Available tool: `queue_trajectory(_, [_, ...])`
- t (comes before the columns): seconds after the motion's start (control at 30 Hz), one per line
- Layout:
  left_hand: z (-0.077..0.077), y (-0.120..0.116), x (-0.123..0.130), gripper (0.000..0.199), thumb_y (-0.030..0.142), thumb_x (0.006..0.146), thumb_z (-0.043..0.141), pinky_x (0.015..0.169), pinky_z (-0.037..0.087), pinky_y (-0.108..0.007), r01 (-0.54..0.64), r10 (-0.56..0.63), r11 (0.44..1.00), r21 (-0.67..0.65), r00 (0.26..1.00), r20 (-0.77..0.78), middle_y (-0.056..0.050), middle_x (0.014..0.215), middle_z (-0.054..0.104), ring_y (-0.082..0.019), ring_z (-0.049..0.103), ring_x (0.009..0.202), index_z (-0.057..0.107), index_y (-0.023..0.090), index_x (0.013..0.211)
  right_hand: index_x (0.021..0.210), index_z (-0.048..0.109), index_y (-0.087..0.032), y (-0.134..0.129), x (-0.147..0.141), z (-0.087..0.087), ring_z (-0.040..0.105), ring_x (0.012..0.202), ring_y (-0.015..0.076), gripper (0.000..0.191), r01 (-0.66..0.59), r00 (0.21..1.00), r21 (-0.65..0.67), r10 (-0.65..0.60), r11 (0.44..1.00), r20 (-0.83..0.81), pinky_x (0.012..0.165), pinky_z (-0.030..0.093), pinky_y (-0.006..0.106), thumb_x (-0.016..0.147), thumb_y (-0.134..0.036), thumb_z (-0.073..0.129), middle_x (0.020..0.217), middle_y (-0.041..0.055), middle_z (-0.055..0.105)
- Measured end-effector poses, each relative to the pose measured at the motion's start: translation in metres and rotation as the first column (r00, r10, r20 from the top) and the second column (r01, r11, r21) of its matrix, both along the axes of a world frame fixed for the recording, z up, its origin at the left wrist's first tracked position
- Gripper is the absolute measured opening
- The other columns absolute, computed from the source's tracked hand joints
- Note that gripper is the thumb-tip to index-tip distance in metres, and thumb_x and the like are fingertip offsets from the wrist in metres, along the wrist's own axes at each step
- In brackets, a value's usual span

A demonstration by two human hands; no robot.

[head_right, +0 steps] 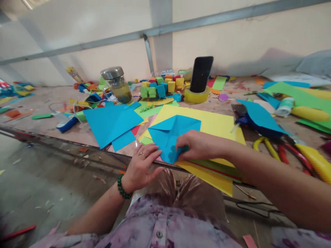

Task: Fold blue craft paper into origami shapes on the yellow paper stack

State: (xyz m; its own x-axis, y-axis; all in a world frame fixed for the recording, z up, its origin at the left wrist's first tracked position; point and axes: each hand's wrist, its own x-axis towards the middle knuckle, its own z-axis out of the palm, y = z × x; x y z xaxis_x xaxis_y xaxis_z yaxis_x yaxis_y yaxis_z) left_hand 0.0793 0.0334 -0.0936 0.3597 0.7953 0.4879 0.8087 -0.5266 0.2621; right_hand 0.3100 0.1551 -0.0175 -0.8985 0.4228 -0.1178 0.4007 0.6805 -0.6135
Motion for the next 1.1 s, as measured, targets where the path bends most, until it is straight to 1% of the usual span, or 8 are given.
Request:
queue_trajectory(0.1, [-0.004, 0.001, -0.002, 0.04, 0.04, 0.089, 0.056, 0.105, 0.035, -0.047, 0.049, -0.048, 0.996, 0.068, 0.999, -0.011, -0.014, 0.12, 0.066, -0.028, 0.057, 0.118, 0.062, 0.016, 0.12, 0.09, 0.074, -0.02, -0.003, 0.004, -0.004, 0.062, 0.084, 0.018, 0.025, -0.052, 0.998, -0.123, 0.055, 0.991, 0.02, 0.076, 0.045, 0.029, 0.082, -0.042, 0.066, 0.093, 0.0039, 0.068])
queue_trajectory(0.2, [-0.005, 0.0, -0.002, 0.035, 0.035, 0.088, 0.056, 0.104, 0.034, -0.047, 0.075, -0.072, 0.992, 0.106, 0.997, -0.026, -0.012, 0.122, 0.066, -0.028, 0.057, 0.12, 0.064, 0.019, 0.118, 0.094, 0.072, -0.021, 0.011, 0.011, -0.008, 0.061, 0.091, 0.0198, 0.029, -0.074, 0.997, -0.181, 0.075, 0.981, -0.004, 0.081, 0.044, 0.03, 0.08, -0.046, 0.067, 0.099, 0.0043, 0.066])
queue_trajectory(0.3, [-0.004, -0.001, -0.002, 0.034, 0.032, 0.087, 0.057, 0.106, 0.034, -0.045, 0.096, -0.096, 0.989, 0.114, 0.995, -0.008, -0.011, 0.122, 0.067, -0.026, 0.058, 0.12, 0.064, 0.019, 0.117, 0.078, 0.066, -0.019, 0.024, 0.014, -0.013, 0.056, 0.08, 0.0172, 0.035, -0.048, 0.999, -0.164, 0.045, 0.985, -0.018, 0.072, 0.042, 0.029, 0.082, -0.054, 0.063, 0.083, 0.0016, 0.062])
queue_trajectory(0.37, [-0.005, 0.0, -0.003, 0.034, 0.031, 0.086, 0.057, 0.106, 0.035, -0.043, 0.111, -0.114, 0.987, 0.12, 0.993, 0.017, -0.01, 0.12, 0.069, -0.025, 0.06, 0.117, 0.064, 0.018, 0.117, 0.064, 0.054, -0.018, 0.027, 0.012, -0.016, 0.048, 0.066, 0.0137, 0.046, 0.024, 1.0, -0.133, -0.026, 0.991, -0.014, 0.062, 0.037, 0.028, 0.084, -0.06, 0.056, 0.068, -0.0015, 0.05])
queue_trajectory(0.47, [-0.007, 0.001, -0.005, 0.032, 0.029, 0.085, 0.058, 0.105, 0.038, -0.04, 0.14, -0.15, 0.979, 0.148, 0.987, 0.057, -0.01, 0.115, 0.071, -0.023, 0.063, 0.115, 0.065, 0.017, 0.113, 0.059, 0.04, -0.02, 0.025, 0.006, -0.022, 0.038, 0.06, 0.0117, 0.055, 0.166, 0.986, -0.056, -0.168, 0.985, -0.025, 0.057, 0.03, 0.028, 0.081, -0.068, 0.052, 0.061, -0.0038, 0.038])
queue_trajectory(0.67, [-0.006, 0.003, -0.008, 0.031, 0.027, 0.084, 0.056, 0.101, 0.045, -0.04, 0.172, -0.185, 0.974, 0.147, 0.979, 0.083, -0.011, 0.113, 0.072, -0.023, 0.065, 0.113, 0.066, 0.018, 0.112, 0.064, 0.048, -0.02, 0.02, -0.001, -0.029, 0.044, 0.063, 0.0151, 0.05, 0.3, 0.954, 0.081, -0.298, 0.95, -0.043, 0.06, 0.033, 0.029, 0.077, -0.067, 0.058, 0.066, -0.0006, 0.05])
queue_trajectory(0.87, [-0.005, 0.002, -0.008, 0.033, 0.026, 0.081, 0.058, 0.102, 0.044, -0.041, 0.184, -0.199, 0.975, 0.123, 0.972, 0.126, -0.011, 0.114, 0.072, -0.024, 0.064, 0.115, 0.064, 0.018, 0.112, 0.067, 0.052, -0.021, 0.018, -0.002, -0.028, 0.05, 0.066, 0.0171, 0.046, 0.307, 0.951, 0.097, -0.302, 0.947, -0.059, 0.062, 0.036, 0.03, 0.076, -0.066, 0.059, 0.07, 0.0017, 0.057])
queue_trajectory(1.1, [-0.004, 0.003, -0.009, 0.034, 0.024, 0.079, 0.057, 0.103, 0.043, -0.042, 0.197, -0.209, 0.975, 0.103, 0.97, 0.124, -0.009, 0.114, 0.072, -0.024, 0.063, 0.116, 0.064, 0.019, 0.112, 0.065, 0.052, -0.021, 0.017, -0.002, -0.027, 0.049, 0.063, 0.0167, 0.045, 0.322, 0.947, 0.105, -0.318, 0.941, -0.055, 0.06, 0.035, 0.03, 0.077, -0.063, 0.059, 0.067, 0.0016, 0.056])
